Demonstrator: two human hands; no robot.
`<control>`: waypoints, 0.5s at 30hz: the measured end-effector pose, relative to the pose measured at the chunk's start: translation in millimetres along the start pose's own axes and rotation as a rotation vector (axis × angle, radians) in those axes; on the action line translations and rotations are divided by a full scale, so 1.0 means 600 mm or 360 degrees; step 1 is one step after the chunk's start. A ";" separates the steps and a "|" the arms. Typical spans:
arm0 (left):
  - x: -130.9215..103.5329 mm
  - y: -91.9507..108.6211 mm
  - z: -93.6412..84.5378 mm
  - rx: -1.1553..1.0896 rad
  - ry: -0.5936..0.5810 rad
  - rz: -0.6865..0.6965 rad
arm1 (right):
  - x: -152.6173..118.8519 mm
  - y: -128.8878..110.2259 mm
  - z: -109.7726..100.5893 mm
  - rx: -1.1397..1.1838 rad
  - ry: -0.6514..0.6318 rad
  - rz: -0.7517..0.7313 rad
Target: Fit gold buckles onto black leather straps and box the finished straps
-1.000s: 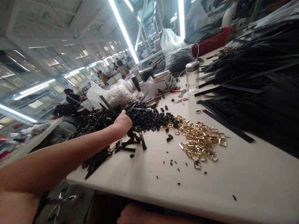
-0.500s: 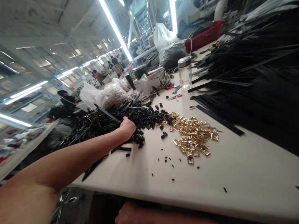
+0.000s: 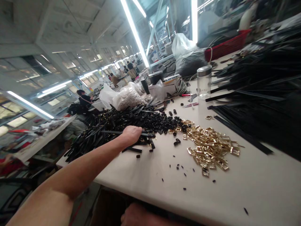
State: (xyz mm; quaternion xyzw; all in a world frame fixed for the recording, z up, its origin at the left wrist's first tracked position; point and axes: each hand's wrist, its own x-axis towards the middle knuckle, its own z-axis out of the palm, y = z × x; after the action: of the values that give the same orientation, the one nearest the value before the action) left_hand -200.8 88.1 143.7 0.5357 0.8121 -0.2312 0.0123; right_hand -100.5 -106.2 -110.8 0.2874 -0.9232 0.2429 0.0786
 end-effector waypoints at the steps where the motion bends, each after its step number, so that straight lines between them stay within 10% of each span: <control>1: -0.015 -0.021 0.001 -0.0054 0.0038 -0.0043 | -0.004 -0.004 0.003 -0.0007 -0.0065 0.0005; 4: -0.067 -0.087 0.032 -0.0667 0.0217 -0.0219 | -0.019 -0.014 -0.002 -0.0049 -0.0149 0.0043; 8: -0.173 -0.144 0.129 -0.2592 0.0605 -0.0494 | -0.031 -0.016 -0.029 0.0000 -0.0109 0.0077; 15: -0.393 -0.124 0.310 -0.4056 0.1298 -0.0876 | -0.032 -0.026 -0.048 0.0186 -0.0139 0.0188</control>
State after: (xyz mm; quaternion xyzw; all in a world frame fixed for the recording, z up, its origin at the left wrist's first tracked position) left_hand -207.9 -211.8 67.4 0.0052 0.4856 0.8489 0.2088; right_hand -75.6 -94.1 -85.0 0.2469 -0.9253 0.2877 0.0069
